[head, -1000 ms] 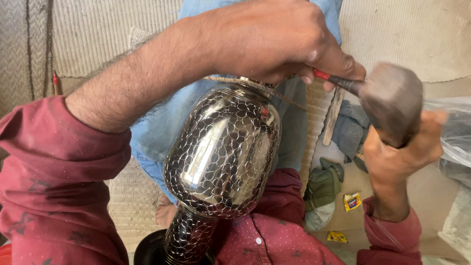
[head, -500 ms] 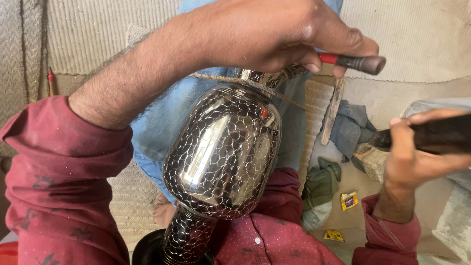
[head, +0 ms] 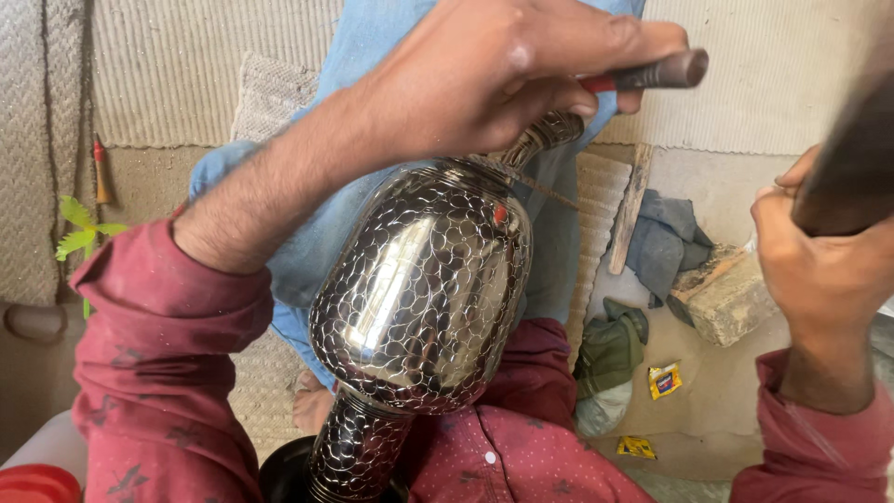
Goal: The person sits on the floor with a brass vase held against their lap and hammers a punch along the vase's surface to work its decorated pattern, repositioning the punch repeatedly. They then set the vase aside and sharpen a small punch on a whetstone resting on their lap.
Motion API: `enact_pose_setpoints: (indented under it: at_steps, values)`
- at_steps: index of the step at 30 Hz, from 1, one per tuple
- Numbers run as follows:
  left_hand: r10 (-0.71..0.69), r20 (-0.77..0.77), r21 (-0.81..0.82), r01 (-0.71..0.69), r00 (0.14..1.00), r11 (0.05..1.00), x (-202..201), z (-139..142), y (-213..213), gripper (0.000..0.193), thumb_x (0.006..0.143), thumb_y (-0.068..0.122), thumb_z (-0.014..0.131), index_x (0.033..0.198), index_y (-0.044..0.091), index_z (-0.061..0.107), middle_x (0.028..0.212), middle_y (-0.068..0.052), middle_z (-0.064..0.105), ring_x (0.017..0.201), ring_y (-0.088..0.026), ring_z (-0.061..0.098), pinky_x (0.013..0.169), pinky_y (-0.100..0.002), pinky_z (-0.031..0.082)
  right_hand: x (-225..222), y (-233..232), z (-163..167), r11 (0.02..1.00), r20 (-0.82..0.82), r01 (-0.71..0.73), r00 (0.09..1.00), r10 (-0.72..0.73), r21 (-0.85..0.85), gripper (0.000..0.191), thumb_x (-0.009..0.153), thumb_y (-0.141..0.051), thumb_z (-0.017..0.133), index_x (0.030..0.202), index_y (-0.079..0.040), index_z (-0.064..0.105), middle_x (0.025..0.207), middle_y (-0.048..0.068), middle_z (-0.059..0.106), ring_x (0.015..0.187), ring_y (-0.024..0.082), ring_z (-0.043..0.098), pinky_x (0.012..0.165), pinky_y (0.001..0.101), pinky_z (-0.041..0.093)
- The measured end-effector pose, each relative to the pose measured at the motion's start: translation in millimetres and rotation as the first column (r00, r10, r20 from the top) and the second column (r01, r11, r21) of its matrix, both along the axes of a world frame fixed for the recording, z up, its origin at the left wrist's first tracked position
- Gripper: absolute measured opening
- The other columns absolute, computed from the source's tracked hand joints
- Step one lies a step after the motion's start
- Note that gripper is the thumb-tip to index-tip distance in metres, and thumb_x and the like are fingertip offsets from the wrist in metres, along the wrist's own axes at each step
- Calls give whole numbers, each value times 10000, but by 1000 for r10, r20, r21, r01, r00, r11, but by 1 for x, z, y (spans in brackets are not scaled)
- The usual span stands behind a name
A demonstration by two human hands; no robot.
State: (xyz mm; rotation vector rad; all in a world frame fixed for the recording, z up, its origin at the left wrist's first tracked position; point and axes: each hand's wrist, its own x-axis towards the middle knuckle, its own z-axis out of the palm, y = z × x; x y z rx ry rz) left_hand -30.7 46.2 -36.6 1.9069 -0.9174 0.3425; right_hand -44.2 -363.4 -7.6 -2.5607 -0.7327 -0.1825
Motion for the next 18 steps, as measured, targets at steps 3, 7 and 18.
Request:
enact_pose_setpoints:
  at_steps: [3, 7, 18]
  values:
    - [-7, 39, -189, 14, 999, 982, -6, -5, -1, 482, 1066, -16, 710, 1481, 93, 492, 1216, -53, 715, 1129, -184, 739, 943, -315, 596, 10, 6, 14, 989, -62, 40, 997, -49, -142, 87, 1050, 137, 597, 1105, 71, 593, 974, 120, 637, 833, 160, 646, 765, 257, 507]
    - [14, -19, -301, -19, 1000, 953, -13, -11, -2, 501, 1069, -81, 666, 1492, 105, 471, 1269, -59, 704, 1186, -151, 748, 984, -257, 625, 32, 20, 31, 949, -63, -6, 998, -15, -315, 44, 1082, 68, 639, 1057, 86, 671, 948, 140, 696, 802, 192, 694, 732, 288, 530]
    - [114, -18, -370, -113, 993, 922, -20, -19, -1, 478, 1059, -55, 751, 1445, 96, 514, 1190, -63, 727, 1104, -169, 759, 936, -269, 658, 73, -5, 32, 255, -57, -158, 930, 362, -954, 253, 947, 86, 605, 1189, 107, 677, 1075, 213, 737, 902, 242, 765, 826, 270, 595]
